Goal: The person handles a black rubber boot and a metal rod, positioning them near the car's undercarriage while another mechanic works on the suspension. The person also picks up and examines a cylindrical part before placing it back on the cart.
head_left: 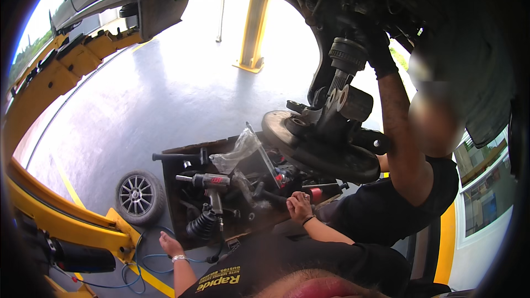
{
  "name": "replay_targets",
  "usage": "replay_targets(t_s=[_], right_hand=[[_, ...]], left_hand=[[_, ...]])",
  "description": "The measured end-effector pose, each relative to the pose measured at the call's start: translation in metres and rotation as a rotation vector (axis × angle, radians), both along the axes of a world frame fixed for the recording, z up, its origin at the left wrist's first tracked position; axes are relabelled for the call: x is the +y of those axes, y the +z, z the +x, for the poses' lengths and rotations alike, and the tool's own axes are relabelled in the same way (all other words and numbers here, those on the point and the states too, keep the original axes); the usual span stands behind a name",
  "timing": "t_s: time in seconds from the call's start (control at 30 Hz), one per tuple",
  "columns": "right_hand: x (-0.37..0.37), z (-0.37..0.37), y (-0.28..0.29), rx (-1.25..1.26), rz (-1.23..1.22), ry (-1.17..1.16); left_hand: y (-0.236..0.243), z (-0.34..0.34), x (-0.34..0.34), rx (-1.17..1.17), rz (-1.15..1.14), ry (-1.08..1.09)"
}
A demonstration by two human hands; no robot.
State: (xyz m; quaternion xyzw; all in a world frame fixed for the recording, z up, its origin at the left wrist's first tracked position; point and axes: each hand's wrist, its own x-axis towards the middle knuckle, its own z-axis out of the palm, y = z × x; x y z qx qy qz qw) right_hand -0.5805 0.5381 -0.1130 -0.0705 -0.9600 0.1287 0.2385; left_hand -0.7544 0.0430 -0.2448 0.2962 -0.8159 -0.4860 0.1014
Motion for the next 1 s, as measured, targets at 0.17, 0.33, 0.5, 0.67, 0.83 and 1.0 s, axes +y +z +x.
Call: replay_targets(t_s=[0.17, 0.33, 0.5, 0.67, 0.83, 1.0], right_hand=[[-0.002, -0.003, 0.002, 0.0, -0.016, 0.021], [0.002, -0.008, 0.007, 0.024, 0.013, 0.003], [0.003, -0.01, 0.007, 0.04, 0.027, 0.0], [-0.004, -0.007, 0.005, 0.022, 0.022, 0.027], [-0.003, -0.002, 0.006, 0.019, 0.009, 0.011], [0.001, 0.004, 0.003, 0.023, 0.009, -0.039]], left_hand=[[0.004, 0.0, 0.001, -0.007, -0.018, -0.015], [0.002, -0.001, 0.001, 0.0, -0.011, -0.017], [0.004, 0.0, 0.002, 0.014, -0.054, -0.017], [0.002, 0.001, 0.002, 0.014, -0.039, 0.002], [-0.008, -0.003, -0.004, -0.006, 0.004, 0.007], [-0.011, -0.005, -0.005, 0.025, 0.031, -0.003]])
